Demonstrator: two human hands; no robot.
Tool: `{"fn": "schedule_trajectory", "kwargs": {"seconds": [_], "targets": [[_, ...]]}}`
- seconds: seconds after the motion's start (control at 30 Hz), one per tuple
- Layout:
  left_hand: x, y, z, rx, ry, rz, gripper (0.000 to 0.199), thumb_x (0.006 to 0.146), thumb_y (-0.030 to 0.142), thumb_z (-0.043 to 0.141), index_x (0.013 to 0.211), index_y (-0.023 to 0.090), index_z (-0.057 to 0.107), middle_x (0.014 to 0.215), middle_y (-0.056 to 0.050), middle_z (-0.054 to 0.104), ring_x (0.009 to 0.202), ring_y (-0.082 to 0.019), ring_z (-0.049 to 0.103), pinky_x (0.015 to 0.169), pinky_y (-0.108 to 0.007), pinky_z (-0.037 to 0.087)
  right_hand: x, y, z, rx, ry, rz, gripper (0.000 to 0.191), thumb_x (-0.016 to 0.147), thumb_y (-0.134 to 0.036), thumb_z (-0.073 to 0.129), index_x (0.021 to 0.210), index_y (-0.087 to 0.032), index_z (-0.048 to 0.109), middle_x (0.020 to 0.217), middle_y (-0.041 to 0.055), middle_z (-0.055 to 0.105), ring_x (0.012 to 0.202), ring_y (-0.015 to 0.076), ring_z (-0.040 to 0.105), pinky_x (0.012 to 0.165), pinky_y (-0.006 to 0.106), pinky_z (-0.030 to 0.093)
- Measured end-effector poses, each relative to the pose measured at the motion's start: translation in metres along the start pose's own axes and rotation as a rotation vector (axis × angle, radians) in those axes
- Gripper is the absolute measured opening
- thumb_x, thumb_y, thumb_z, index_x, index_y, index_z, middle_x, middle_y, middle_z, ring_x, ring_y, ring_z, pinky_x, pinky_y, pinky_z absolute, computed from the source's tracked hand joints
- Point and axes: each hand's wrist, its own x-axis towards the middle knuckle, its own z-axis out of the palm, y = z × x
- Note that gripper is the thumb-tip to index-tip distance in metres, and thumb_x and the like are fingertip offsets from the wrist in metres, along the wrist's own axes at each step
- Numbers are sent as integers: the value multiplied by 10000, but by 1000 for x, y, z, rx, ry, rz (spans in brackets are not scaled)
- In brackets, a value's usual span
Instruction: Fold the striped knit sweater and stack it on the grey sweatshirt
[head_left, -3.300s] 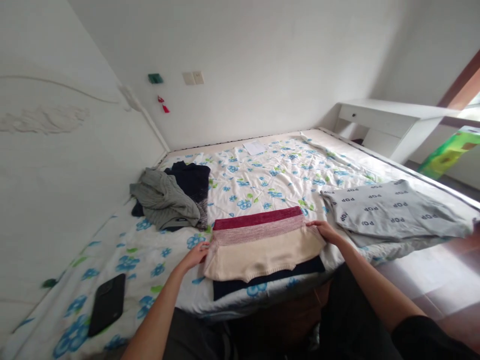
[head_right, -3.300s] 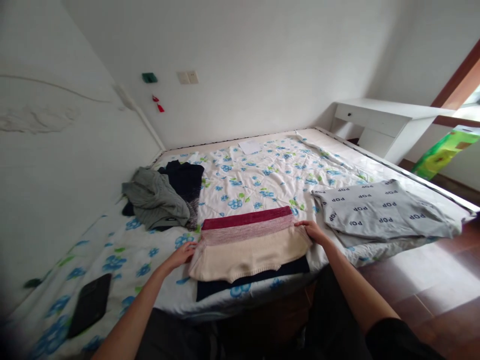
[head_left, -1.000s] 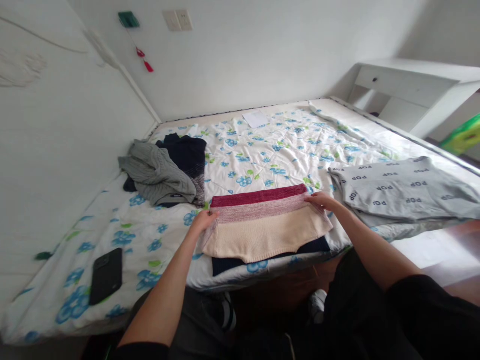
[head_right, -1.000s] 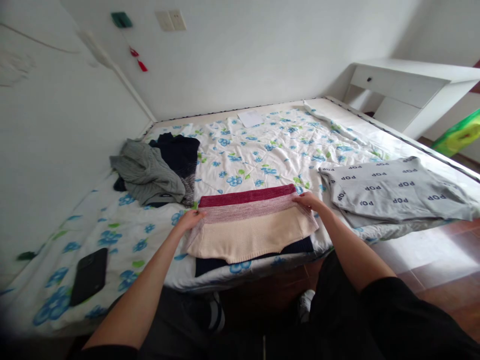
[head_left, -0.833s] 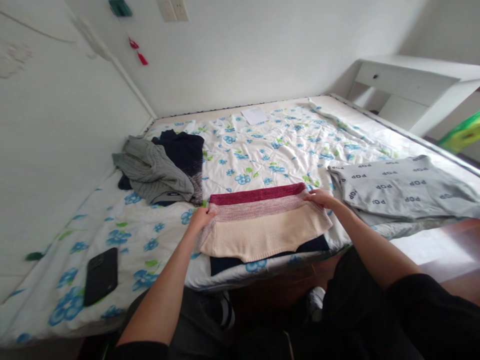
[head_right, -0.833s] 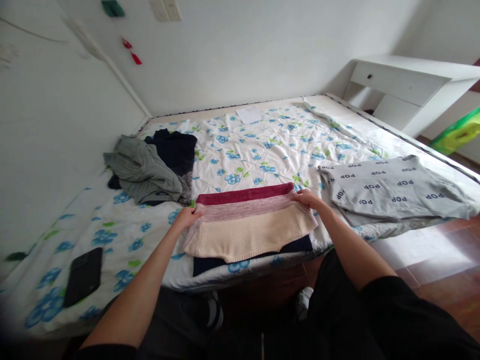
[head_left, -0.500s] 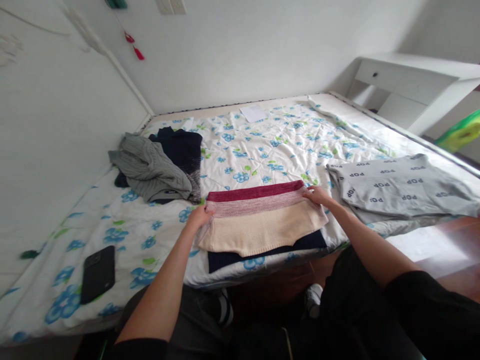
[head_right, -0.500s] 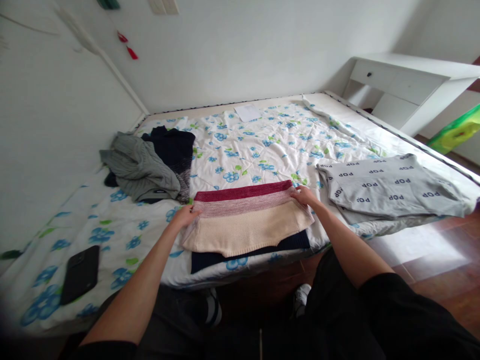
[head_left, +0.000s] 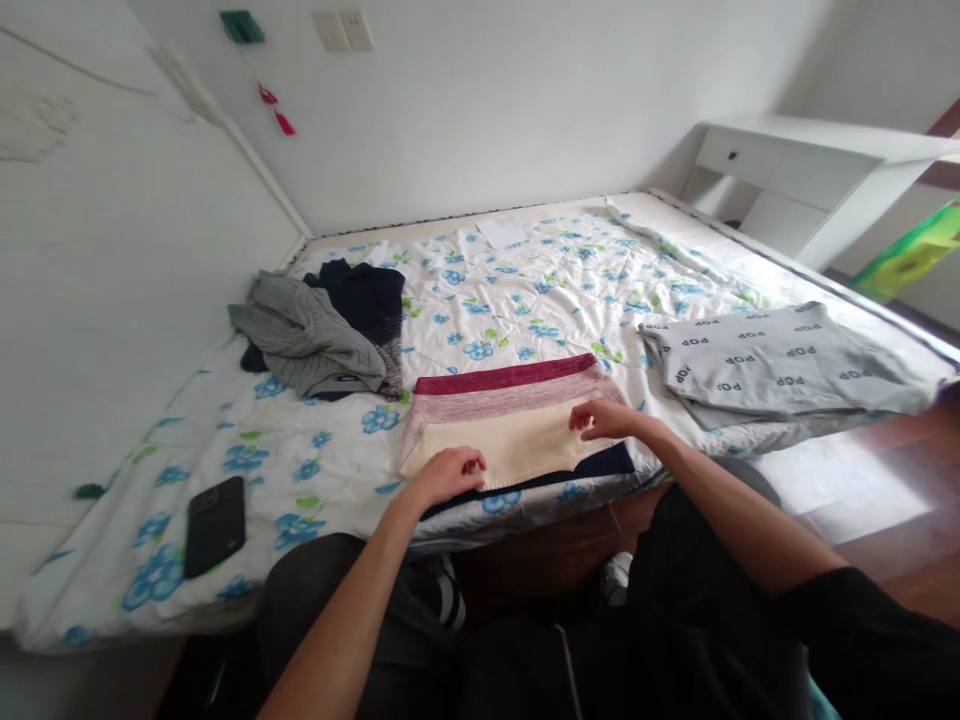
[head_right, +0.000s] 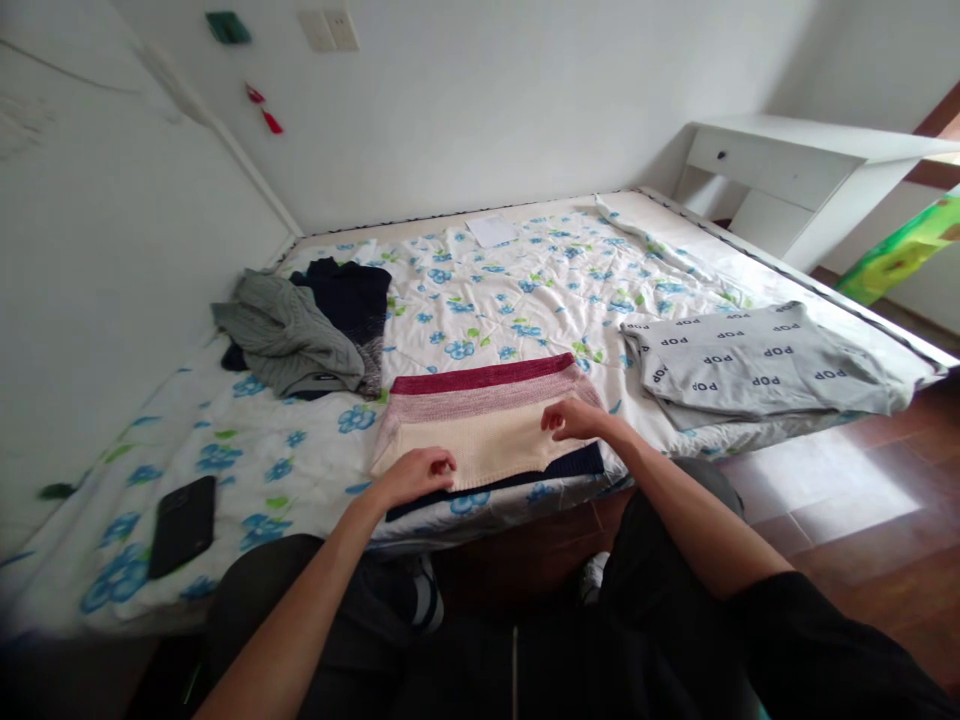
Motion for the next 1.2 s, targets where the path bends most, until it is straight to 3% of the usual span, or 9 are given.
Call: {"fn": "schedule_trajectory", "kwargs": {"seconds": [0.1,0.2,0.47,0.73,0.83,0.9,1.0,1.1,1.2], "targets": [[-10,12,24,73,25,29,225,857,324,823,1066,243,837,1103,-83,812,1055,-289,748,927,-346,528,-6,-27,32,-176,-145,-74,413,761,-93,857,1157,-210,871,1128,64,849,1050,253,770,924,292,561],[-14,13,28,76,57,35,194,883,326,794,1050,240,840,1115,-94,814,1079,-291,747,949,-353,536,-9,-42,47,-314,-117,-57,387,794,-107,845,1166,-211,870,1173,85,850,1099,272,767,940,298,545],[-24,10,3,-104,162,8,263,884,450,691,938,238,836,989,-75,793,913,-251,721,871,-339,544,-20,-56,33,-221,-38,-16,335,871,-145,781,1174,-227,899,1065,53,876,967,235,802,842,256,533],[-27,3,8,-120,-34,-5,333,819,535,784,975,266,903,1003,-75,851,955,-274,752,874,-320,551,-20,-46,49,-118,-114,0,279,860,-278,845,1121,-227,931,1041,52,885,955,237,810,840,261,571],[-28,-13,1,-189,40,-88,418,882,593,738,1070,257,900,1086,-88,866,1002,-282,775,911,-328,583,-19,-33,35,41,-154,-3,279,927,-411,833,1121,-241,938,1071,42,896,965,243,821,877,273,600],[-30,-29,-8,-144,226,-195,423,912,545,707,1151,240,877,1205,-107,859,1071,-289,782,981,-341,590,-20,-17,20,89,-64,48,274,969,-415,807,1138,-239,931,1119,48,898,1012,257,826,937,293,613],[-34,-55,-24,17,499,-434,443,916,446,705,1286,228,815,1389,-148,813,1254,-322,761,1073,-364,573,-22,12,-2,32,250,271,279,1003,-328,778,1232,-215,889,1205,96,884,1108,291,821,1038,349,611],[-38,-75,-32,45,564,-720,505,918,489,728,1327,196,769,1359,-208,821,1305,-377,756,1011,-380,584,-24,40,-13,-35,497,501,422,1035,-345,769,1419,-173,797,1285,162,851,1218,332,803,1105,402,594],[-40,-82,-30,-54,540,-769,531,892,543,763,1270,171,781,1194,-198,864,1186,-381,800,903,-362,592,-25,57,-11,-62,587,636,651,1047,-461,783,1578,-102,670,1347,238,810,1338,378,759,1143,426,574]]}}
